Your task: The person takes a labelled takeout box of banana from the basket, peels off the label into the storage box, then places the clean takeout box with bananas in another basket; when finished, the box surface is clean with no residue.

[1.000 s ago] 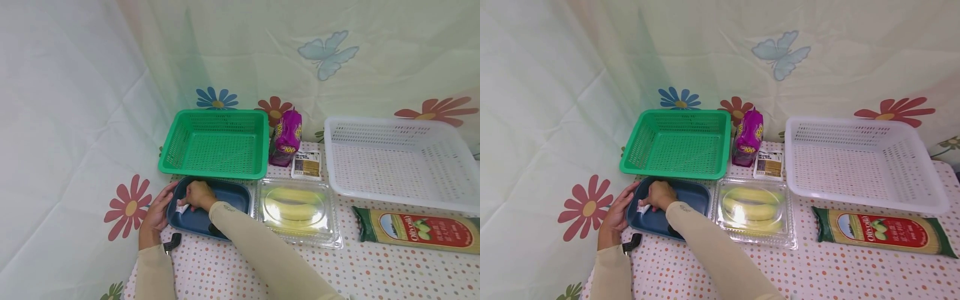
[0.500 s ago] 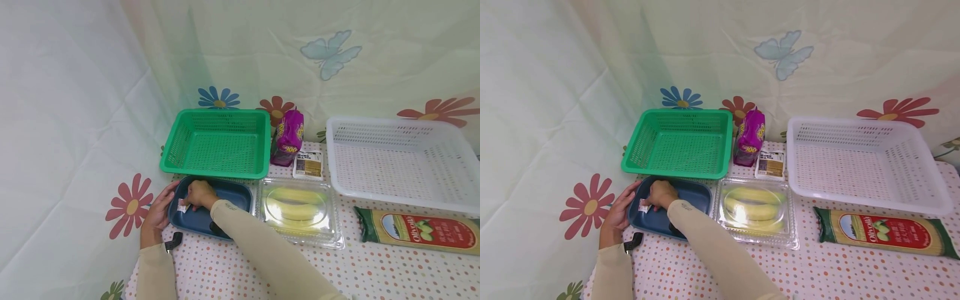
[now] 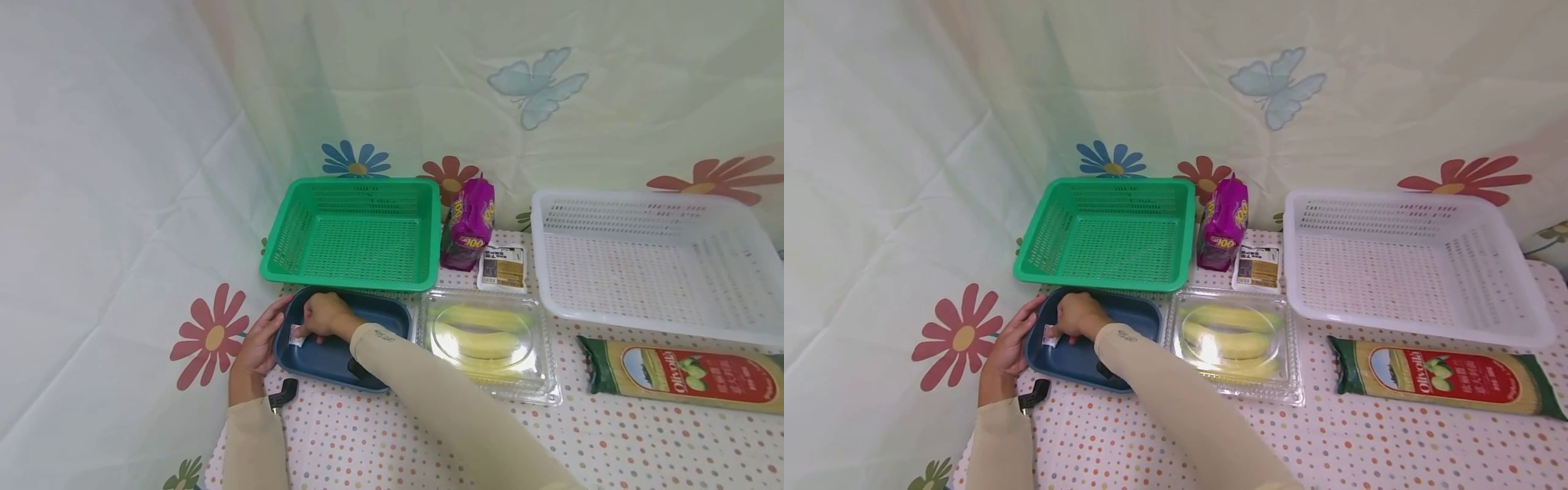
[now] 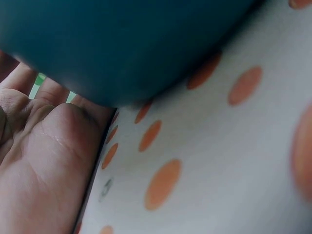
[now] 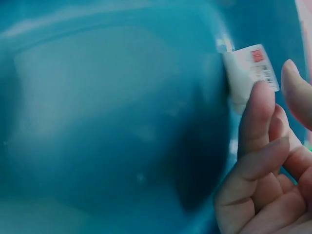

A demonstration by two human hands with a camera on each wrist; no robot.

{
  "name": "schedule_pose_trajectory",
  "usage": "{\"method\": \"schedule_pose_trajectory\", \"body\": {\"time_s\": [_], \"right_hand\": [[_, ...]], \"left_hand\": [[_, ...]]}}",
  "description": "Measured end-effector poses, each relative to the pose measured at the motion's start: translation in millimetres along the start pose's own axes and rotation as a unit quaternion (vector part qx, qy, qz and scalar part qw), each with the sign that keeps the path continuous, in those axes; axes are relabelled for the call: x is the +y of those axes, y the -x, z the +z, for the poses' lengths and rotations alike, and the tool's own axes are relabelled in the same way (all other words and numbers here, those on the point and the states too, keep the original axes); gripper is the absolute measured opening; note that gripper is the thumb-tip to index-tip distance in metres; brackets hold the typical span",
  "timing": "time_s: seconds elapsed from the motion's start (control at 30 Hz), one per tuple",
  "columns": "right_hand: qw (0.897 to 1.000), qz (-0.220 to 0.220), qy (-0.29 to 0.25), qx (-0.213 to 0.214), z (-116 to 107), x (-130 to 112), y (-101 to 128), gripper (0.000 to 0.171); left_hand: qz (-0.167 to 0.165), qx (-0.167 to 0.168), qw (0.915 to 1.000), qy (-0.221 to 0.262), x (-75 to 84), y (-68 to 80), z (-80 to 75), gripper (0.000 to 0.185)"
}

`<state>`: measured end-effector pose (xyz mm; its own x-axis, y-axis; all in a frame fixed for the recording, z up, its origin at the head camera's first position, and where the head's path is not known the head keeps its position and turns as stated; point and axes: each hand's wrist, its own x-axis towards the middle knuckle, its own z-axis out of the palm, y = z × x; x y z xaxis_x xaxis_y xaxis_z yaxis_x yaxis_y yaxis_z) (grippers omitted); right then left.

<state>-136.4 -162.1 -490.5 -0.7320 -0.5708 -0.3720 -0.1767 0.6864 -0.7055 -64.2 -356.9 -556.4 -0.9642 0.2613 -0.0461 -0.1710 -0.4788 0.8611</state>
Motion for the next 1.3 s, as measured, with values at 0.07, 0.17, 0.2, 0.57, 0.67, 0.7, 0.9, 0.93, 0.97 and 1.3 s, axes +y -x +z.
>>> {"method": "schedule_pose_trajectory", "body": {"time_s": [0.07,0.17,0.2,0.57,0.67,0.7,0.9,0.93,0.97,1.3], "right_hand": [[1.0,-0.014,0.008,-0.011,-5.4,-1.6,5.4,0.035],[0.999,-0.037,0.023,-0.028,-14.2,-4.3,15.0,0.035],[0.998,-0.043,0.026,-0.034,-17.4,-5.4,18.9,0.035],[0.985,-0.13,0.083,-0.072,-63.4,-17.4,70.6,0.027],[0.983,-0.146,0.089,-0.066,-76.9,-13.6,87.4,0.027],[0.983,-0.149,0.089,-0.063,-81.7,-11.7,93.6,0.026],[0.983,-0.157,0.078,-0.045,-110.9,9.9,129.4,0.024],[0.984,-0.157,0.075,-0.042,-115.0,15.7,134.5,0.024],[0.984,-0.157,0.07,-0.039,-119.1,22.1,139.7,0.023],[0.989,-0.132,0.059,0.042,-158.4,93.8,185.5,0.023]], "left_hand": [[0.0,0.005,1.0,-0.001,0.1,-0.5,0.8,0.05],[-0.003,0.013,0.9998,-0.013,0.2,-1.0,2.0,0.049],[-0.003,0.015,0.9998,-0.016,0.4,-1.0,2.5,0.049],[0.003,0.022,0.9995,-0.023,-0.2,0.2,5.7,0.049],[0.003,0.035,0.9984,-0.044,-2.1,0.4,5.1,0.051],[0.005,0.04,0.9977,-0.054,-2.8,0.5,5.0,0.051],[0.006,0.061,0.9937,-0.094,-4.8,1.9,4.7,0.054],[0.006,0.061,0.9937,-0.094,-4.7,2.0,4.8,0.056],[0.005,0.062,0.9936,-0.094,-4.5,2.0,5.1,0.056],[0.004,0.102,0.9898,-0.1,-0.3,3.0,9.7,0.054]]}}
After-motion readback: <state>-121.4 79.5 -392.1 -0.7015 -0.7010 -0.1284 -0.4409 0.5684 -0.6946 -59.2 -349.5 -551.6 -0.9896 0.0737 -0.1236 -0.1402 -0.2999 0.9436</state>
